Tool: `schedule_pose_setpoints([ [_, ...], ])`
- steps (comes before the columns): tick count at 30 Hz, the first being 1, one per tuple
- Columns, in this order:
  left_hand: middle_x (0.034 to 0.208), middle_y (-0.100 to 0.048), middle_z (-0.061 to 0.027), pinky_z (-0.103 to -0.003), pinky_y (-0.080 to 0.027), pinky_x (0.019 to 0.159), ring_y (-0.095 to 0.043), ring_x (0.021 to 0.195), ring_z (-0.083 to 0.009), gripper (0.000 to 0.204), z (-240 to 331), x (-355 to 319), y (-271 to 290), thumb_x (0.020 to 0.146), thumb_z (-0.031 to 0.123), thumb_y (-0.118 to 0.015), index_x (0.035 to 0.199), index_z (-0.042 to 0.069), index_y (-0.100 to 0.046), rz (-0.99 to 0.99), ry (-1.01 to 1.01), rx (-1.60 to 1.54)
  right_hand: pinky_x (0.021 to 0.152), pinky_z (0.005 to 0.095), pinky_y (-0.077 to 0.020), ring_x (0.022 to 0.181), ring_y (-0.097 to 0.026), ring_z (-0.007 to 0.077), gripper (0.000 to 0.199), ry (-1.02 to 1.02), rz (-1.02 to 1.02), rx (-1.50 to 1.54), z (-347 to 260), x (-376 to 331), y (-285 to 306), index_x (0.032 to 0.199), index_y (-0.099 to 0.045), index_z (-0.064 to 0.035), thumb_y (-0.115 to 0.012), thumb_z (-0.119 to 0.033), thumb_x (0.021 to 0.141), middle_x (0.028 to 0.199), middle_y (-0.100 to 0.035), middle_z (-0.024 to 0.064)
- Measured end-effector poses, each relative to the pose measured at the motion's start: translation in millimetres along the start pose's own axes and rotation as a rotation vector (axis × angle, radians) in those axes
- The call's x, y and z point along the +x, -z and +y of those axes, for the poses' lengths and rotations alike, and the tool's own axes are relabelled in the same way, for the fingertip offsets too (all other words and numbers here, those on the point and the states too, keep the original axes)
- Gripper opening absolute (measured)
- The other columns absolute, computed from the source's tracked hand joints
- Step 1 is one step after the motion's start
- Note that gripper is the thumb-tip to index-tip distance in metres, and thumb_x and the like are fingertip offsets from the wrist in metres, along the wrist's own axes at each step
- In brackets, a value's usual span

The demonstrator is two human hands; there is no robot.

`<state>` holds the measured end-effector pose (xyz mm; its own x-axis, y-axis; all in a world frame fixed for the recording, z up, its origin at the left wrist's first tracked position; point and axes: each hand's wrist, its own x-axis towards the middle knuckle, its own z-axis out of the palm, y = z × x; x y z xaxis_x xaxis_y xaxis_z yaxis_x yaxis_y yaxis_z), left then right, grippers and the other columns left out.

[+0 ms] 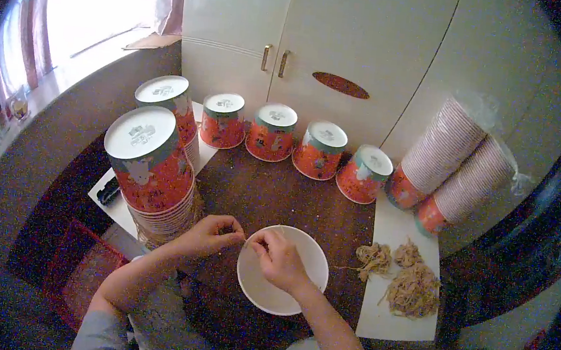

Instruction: Attaching string handles to Halloween-themed paper buckets and stacking them.

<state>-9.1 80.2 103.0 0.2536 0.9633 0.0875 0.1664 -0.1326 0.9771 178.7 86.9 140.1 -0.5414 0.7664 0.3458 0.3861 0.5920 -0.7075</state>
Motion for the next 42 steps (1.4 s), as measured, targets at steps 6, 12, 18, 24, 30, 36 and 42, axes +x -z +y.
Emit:
schedule_pose_setpoints([
  [6, 0.07, -0.057, -0.0009, -0.023, -0.042, 0.058, -0.05, 0.066, -0.0061, 0.016, -5, 1, -3, 0.077, 0.017, -0.057, 0.082, 0.002, -0.058, -0.03, 0.004, -0.009, 0.056, 0.0276, -0.0414, 0.064, -0.053, 0.0179, 0.005, 0.104, 0.004, 0.024, 4, 0, -1, 0.081, -0.051, -0.0014, -0.053, -0.005, 0.078, 0.074, -0.054, 0.0081],
  [12, 0.075, -0.057, -0.0044, -0.025, -0.043, 0.061, -0.052, 0.067, -0.0112, 0.016, 8, -2, 0, 0.075, 0.017, -0.06, 0.082, 0.003, -0.058, -0.02, -0.036, 0.088, 0.055, 0.0269, -0.0407, 0.062, -0.052, 0.017, 0.005, 0.067, 0.044, 0.05, 1, 0, -2, 0.081, -0.051, -0.0016, -0.053, -0.005, 0.078, 0.072, -0.054, 0.008],
  [18, 0.079, -0.054, -0.0069, -0.031, -0.041, 0.07, -0.051, 0.076, -0.0225, 0.015, 31, -8, -6, 0.068, 0.011, -0.064, 0.081, 0.006, -0.058, 0.12, -0.564, 0.423, 0.053, 0.0266, -0.0408, 0.06, -0.052, 0.0157, 0.007, 0.076, 0.044, -0.005, -1, 1, 0, 0.082, -0.052, -0.0015, -0.055, -0.006, 0.078, 0.072, -0.055, 0.008],
  [24, 0.078, -0.054, -0.0053, -0.033, -0.04, 0.068, -0.05, 0.075, -0.0234, 0.014, 26, -8, -8, 0.066, 0.012, -0.066, 0.075, 0.007, -0.056, 0.162, -0.576, 0.509, 0.066, 0.0339, -0.0461, 0.076, -0.058, 0.0246, 0.014, -0.064, 0.017, 0.066, -11, 0, -1, 0.09, -0.048, -0.0024, -0.054, -0.01, 0.08, 0.079, -0.057, 0.0128],
  [30, 0.077, -0.054, -0.0051, -0.033, -0.04, 0.068, -0.05, 0.075, -0.0235, 0.013, 22, -6, -7, 0.066, 0.014, -0.067, 0.072, 0.008, -0.058, 0.092, -0.467, 0.461, 0.064, 0.024, -0.0435, 0.07, -0.052, 0.0113, 0.021, -0.133, 0.077, 0.216, -13, 1, -3, 0.091, -0.04, -0.0037, -0.056, -0.004, 0.079, 0.076, -0.053, 0.0043],
  [36, 0.077, -0.054, -0.006, -0.032, -0.042, 0.067, -0.052, 0.077, -0.0232, 0.012, 10, -1, -2, 0.065, 0.015, -0.068, 0.072, 0.008, -0.06, 0.03, -0.406, 0.415, 0.064, 0.0224, -0.0419, 0.068, -0.048, 0.009, 0.017, -0.137, 0.136, 0.725, -14, 7, 3, 0.085, -0.038, -0.0067, -0.055, -0.006, 0.082, 0.074, -0.052, 0.0023],
  [42, 0.079, -0.054, -0.0067, -0.031, -0.044, 0.07, -0.053, 0.08, -0.0205, 0.014, 2, 1, 1, 0.066, 0.016, -0.069, 0.073, 0.007, -0.061, -0.082, -0.268, 0.275, 0.063, 0.0206, -0.0397, 0.066, -0.045, 0.0083, 0.017, -0.081, 0.082, 0.905, -22, 5, 6, 0.085, -0.039, -0.0064, -0.055, -0.007, 0.082, 0.075, -0.051, 0.0028],
])
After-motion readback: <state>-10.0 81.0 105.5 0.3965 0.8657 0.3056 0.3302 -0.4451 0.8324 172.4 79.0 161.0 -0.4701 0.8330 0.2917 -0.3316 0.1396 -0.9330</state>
